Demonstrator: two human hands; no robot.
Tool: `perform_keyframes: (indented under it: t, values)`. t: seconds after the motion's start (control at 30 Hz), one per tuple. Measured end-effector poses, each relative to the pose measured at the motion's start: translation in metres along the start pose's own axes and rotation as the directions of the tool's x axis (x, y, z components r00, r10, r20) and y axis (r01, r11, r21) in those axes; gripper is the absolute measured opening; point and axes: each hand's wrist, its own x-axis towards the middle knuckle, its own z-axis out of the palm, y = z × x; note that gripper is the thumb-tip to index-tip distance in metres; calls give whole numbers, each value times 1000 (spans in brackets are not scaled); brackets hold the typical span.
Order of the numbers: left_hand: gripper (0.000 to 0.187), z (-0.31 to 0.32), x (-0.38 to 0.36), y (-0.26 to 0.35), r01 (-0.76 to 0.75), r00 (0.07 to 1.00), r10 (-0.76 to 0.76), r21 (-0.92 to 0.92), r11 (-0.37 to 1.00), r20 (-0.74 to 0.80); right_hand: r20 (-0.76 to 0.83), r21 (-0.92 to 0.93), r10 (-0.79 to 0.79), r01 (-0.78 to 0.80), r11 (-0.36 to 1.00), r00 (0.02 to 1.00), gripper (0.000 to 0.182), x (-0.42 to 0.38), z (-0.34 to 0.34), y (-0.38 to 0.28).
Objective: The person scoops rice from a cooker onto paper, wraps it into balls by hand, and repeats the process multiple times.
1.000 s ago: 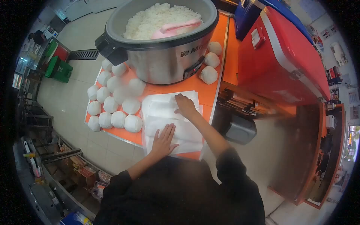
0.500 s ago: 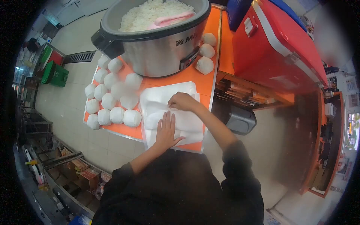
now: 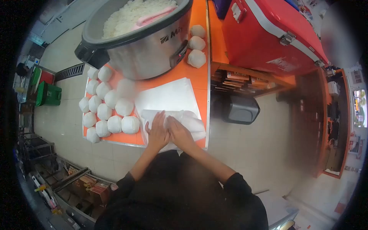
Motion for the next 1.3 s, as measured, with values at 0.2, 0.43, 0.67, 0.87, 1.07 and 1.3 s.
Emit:
perform_keyframes:
  t: [0.2, 0.43, 0.67, 0.87, 1.07, 1.3]
  values:
    - [64, 5, -12, 3, -21, 982, 4, 91, 996, 188, -31, -216, -179, 168, 962, 983, 51, 10, -27, 13]
    - [67, 5, -13, 16, -18, 980, -18, 179, 984, 199, 261, -66, 106, -92, 994, 960, 47, 65, -75, 70]
    - [73, 3, -13, 19, -19, 983, 2, 92, 996, 182, -310, -475, 271, -395, 786, 911, 25, 42, -103, 73]
    - [70, 13, -26, 13, 38, 977, -59, 105, 994, 203, 30, -70, -32, 34, 997, 999, 56, -9, 6, 16]
    - [39, 3, -29, -24, 114, 993, -114, 1, 994, 26, -77, -52, 142, -147, 988, 987, 54, -49, 12, 51]
    - [17, -13, 18, -62, 233, 912, -104, -294, 927, 397, 130, -19, 352, -353, 935, 927, 34, 0, -31, 63]
